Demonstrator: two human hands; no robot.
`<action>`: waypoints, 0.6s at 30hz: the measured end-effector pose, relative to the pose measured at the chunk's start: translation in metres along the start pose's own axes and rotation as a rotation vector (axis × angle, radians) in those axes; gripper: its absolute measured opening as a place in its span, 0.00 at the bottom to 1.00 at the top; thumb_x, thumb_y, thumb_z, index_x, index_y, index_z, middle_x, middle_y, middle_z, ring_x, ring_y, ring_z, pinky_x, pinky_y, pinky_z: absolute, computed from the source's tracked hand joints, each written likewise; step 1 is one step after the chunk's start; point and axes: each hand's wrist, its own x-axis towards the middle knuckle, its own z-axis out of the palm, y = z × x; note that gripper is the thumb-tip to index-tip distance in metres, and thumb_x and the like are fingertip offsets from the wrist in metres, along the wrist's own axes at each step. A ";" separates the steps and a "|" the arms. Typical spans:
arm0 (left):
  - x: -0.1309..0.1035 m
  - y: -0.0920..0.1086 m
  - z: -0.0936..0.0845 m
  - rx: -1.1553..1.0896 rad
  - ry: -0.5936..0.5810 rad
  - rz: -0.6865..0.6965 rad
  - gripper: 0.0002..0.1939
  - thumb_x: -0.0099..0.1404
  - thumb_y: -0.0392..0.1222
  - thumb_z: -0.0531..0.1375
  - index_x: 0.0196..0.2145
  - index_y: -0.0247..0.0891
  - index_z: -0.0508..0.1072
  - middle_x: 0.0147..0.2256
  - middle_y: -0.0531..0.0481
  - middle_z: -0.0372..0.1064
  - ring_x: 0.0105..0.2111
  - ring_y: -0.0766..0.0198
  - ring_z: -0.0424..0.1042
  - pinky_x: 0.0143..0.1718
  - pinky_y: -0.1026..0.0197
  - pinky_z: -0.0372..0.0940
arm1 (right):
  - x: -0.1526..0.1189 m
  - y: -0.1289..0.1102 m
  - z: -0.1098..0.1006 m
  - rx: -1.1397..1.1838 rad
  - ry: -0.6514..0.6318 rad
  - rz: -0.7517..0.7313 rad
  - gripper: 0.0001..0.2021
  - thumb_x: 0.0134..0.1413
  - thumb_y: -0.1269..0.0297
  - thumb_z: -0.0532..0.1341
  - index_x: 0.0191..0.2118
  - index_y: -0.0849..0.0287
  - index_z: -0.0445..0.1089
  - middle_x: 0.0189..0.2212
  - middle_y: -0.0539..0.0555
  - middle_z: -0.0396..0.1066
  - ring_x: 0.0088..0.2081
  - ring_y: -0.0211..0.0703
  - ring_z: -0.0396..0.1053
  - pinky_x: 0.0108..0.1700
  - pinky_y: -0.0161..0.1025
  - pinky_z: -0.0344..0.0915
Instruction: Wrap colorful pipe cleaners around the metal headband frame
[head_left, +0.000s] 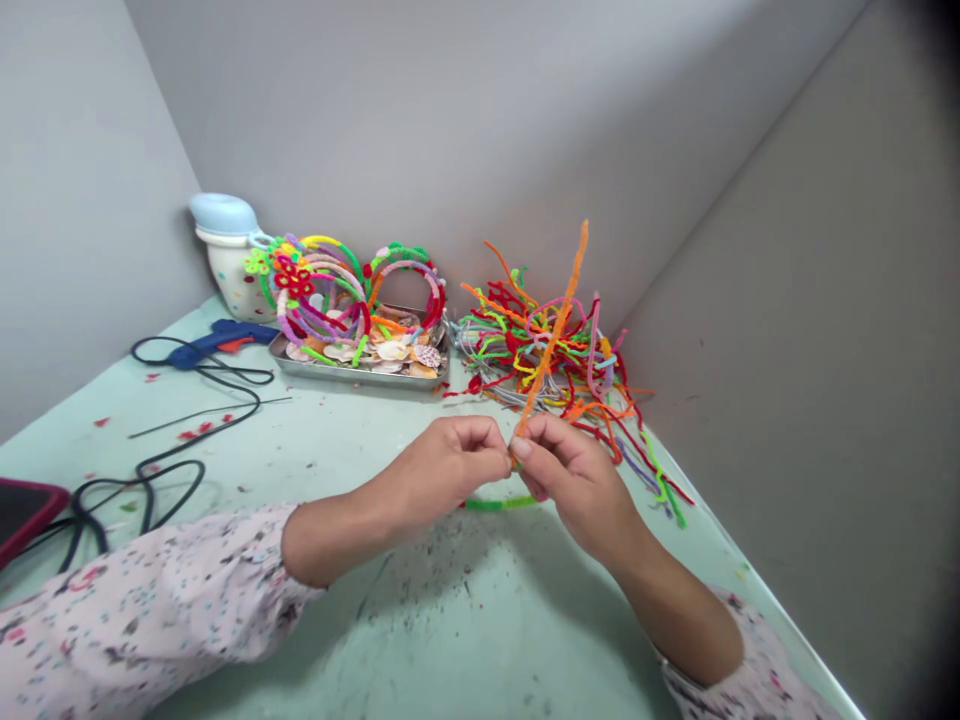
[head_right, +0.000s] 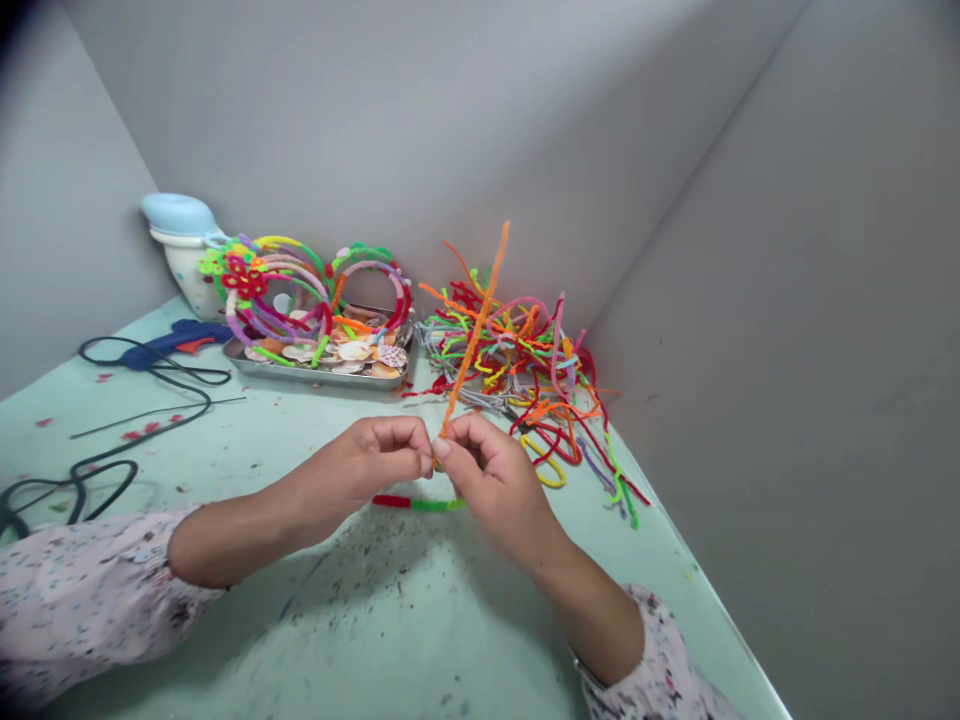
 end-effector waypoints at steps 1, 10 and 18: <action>0.000 0.000 0.000 0.011 0.003 0.006 0.06 0.56 0.40 0.56 0.24 0.36 0.66 0.23 0.57 0.58 0.25 0.70 0.55 0.30 0.64 0.52 | 0.000 0.000 0.000 0.011 -0.006 0.015 0.11 0.58 0.57 0.56 0.30 0.58 0.63 0.19 0.44 0.56 0.21 0.33 0.53 0.24 0.33 0.52; 0.002 0.006 -0.004 -0.034 -0.025 0.024 0.06 0.56 0.39 0.56 0.24 0.36 0.68 0.25 0.55 0.62 0.28 0.68 0.58 0.31 0.65 0.53 | -0.004 0.007 0.000 -0.022 0.081 -0.166 0.05 0.58 0.61 0.57 0.37 0.56 0.63 0.28 0.48 0.65 0.27 0.35 0.64 0.29 0.34 0.62; 0.004 0.007 -0.005 -0.002 0.022 0.022 0.07 0.56 0.40 0.57 0.23 0.35 0.67 0.23 0.57 0.56 0.25 0.70 0.54 0.28 0.65 0.50 | -0.003 0.016 -0.001 -0.412 0.186 -0.542 0.09 0.54 0.74 0.59 0.41 0.56 0.66 0.34 0.51 0.67 0.36 0.39 0.66 0.38 0.38 0.64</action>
